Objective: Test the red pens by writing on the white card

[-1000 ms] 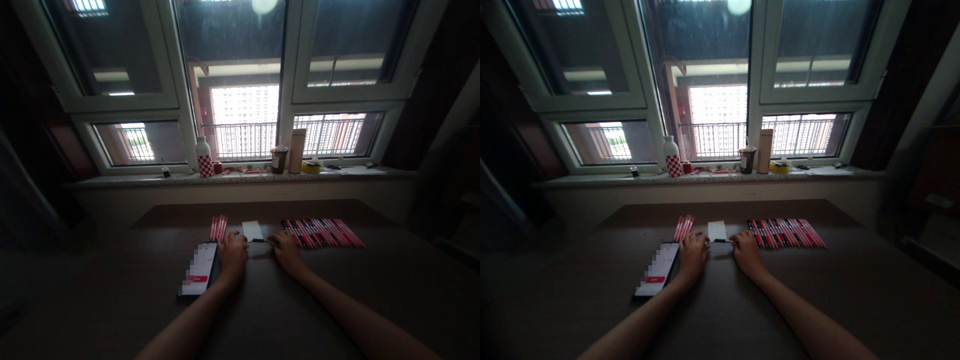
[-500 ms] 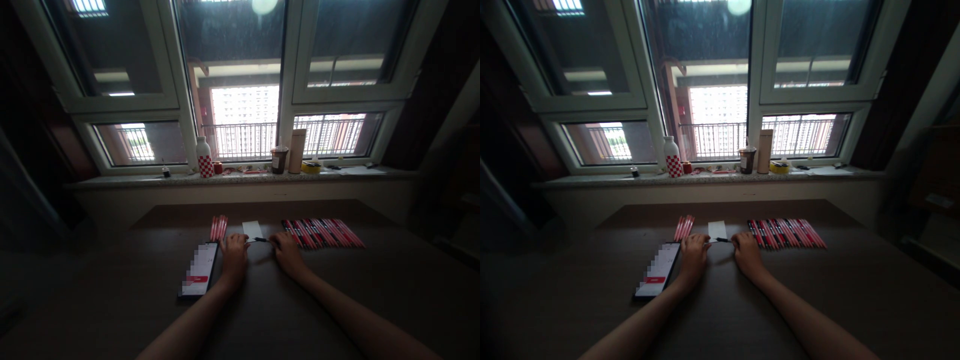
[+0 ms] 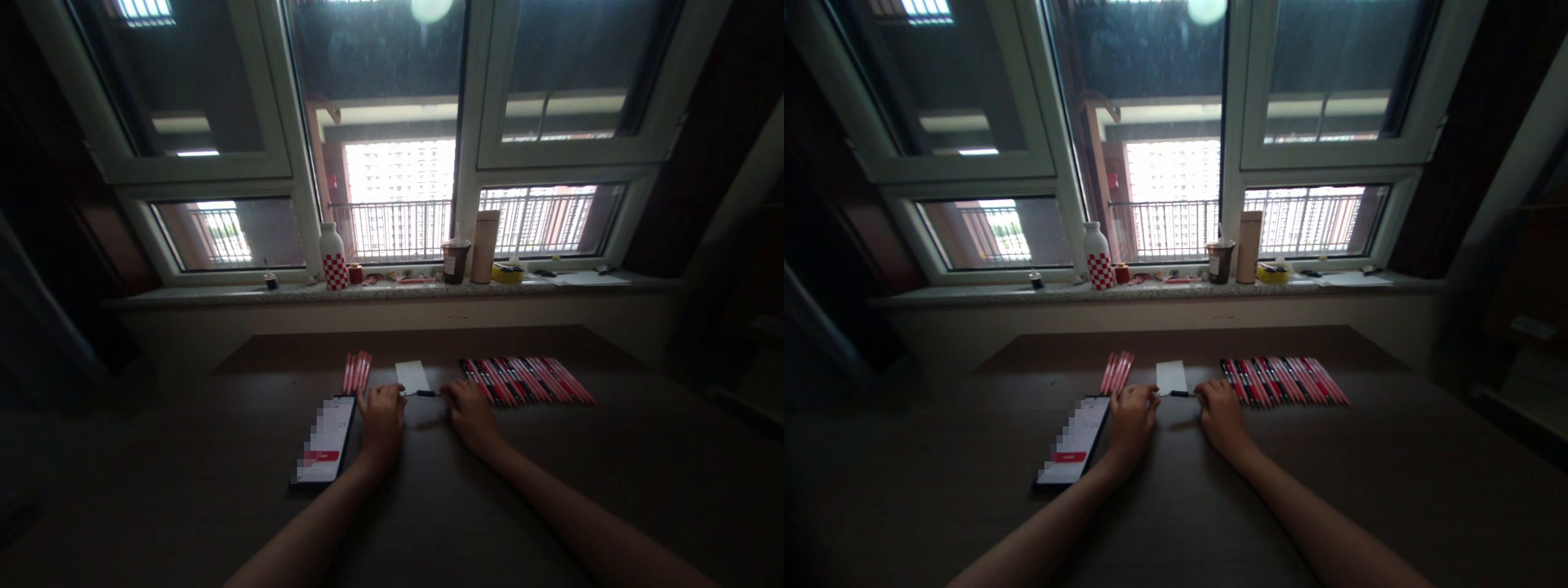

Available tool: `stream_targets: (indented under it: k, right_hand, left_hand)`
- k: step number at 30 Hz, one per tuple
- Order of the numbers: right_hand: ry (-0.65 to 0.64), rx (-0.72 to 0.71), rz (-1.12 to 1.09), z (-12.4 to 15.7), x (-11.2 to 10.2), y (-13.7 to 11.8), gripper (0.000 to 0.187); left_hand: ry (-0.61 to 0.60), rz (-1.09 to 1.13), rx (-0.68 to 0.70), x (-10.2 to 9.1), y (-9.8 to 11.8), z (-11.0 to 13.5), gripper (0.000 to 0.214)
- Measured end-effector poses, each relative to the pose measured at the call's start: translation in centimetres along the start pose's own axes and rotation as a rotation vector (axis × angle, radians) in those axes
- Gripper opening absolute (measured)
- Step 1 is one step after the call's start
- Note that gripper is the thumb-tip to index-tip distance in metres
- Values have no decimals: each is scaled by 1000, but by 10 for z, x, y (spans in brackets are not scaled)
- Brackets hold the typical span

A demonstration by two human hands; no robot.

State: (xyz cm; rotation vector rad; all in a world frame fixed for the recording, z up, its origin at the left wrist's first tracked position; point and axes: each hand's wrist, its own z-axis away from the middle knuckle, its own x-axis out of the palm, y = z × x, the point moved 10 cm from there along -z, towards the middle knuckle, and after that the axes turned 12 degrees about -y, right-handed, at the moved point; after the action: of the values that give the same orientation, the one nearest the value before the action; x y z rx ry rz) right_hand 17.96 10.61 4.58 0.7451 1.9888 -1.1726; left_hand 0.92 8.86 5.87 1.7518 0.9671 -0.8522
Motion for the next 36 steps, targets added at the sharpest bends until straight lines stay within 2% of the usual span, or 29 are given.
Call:
stream_targets:
  k: [4, 13, 36]
  right_hand:
    - [-12, 0, 2, 0, 1, -1, 22]
    - [-26, -24, -21, -1, 4, -1, 24]
    - [-42, -31, -21, -2, 6, -5, 25]
  left_hand:
    - [-6, -22, 4, -1, 1, 1, 14]
    - [-4, -79, -1, -1, 1, 1, 17]
    - [-22, -49, 32, 4, 2, -1, 20]
